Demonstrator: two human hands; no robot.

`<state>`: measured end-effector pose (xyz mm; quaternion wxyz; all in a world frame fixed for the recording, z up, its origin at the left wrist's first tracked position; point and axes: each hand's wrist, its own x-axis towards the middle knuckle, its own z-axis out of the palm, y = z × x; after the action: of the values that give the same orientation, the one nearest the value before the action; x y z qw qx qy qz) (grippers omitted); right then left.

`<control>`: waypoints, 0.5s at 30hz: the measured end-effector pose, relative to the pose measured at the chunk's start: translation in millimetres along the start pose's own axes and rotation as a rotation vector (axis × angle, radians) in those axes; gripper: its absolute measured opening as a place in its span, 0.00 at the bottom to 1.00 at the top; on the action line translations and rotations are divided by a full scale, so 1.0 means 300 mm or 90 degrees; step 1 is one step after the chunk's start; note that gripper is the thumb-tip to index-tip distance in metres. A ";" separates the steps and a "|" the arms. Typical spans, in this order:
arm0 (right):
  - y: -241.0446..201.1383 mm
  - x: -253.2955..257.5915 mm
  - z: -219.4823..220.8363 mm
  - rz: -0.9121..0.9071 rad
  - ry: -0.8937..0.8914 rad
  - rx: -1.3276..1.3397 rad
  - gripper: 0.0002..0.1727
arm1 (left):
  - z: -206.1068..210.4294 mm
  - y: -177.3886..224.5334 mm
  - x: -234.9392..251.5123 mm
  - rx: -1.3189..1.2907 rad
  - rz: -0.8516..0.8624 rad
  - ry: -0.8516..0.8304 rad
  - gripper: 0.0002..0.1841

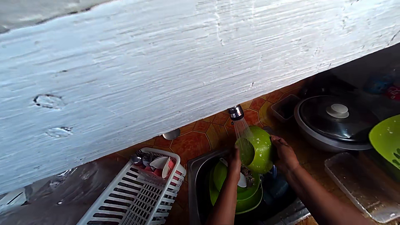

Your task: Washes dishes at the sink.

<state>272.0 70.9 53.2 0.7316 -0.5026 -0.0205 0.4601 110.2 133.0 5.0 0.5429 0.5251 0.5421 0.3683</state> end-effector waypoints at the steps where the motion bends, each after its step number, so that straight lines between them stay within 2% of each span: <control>1: 0.007 -0.005 -0.006 -0.002 -0.012 -0.016 0.08 | 0.000 -0.011 -0.017 -0.065 -0.087 -0.003 0.34; 4: 0.033 -0.025 -0.019 -0.046 -0.081 -0.126 0.10 | -0.013 -0.009 -0.057 -0.224 -0.274 0.012 0.45; 6: 0.054 -0.041 -0.043 -0.120 -0.178 -0.208 0.11 | -0.057 0.006 -0.071 -0.262 -0.336 -0.042 0.49; 9: 0.084 -0.061 -0.100 -0.272 -0.410 -0.312 0.08 | -0.143 0.021 -0.086 -0.262 -0.356 -0.107 0.53; 11: 0.088 -0.065 -0.146 -0.397 -0.579 -0.400 0.11 | -0.205 0.011 -0.096 -0.274 -0.354 -0.141 0.56; 13: 0.078 -0.063 -0.178 -0.516 -0.722 -0.491 0.15 | -0.257 0.001 -0.112 -0.271 -0.361 -0.220 0.58; 14: 0.065 -0.061 -0.187 -0.542 -0.781 -0.524 0.15 | -0.270 -0.004 -0.119 -0.265 -0.364 -0.262 0.56; 15: 0.048 -0.058 -0.195 -0.542 -0.833 -0.548 0.14 | -0.274 -0.004 -0.129 -0.261 -0.367 -0.284 0.49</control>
<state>281.3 18.1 20.9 0.4304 -0.3202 -0.7902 0.2963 24.4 109.4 23.0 0.8211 0.3002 0.4514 0.1787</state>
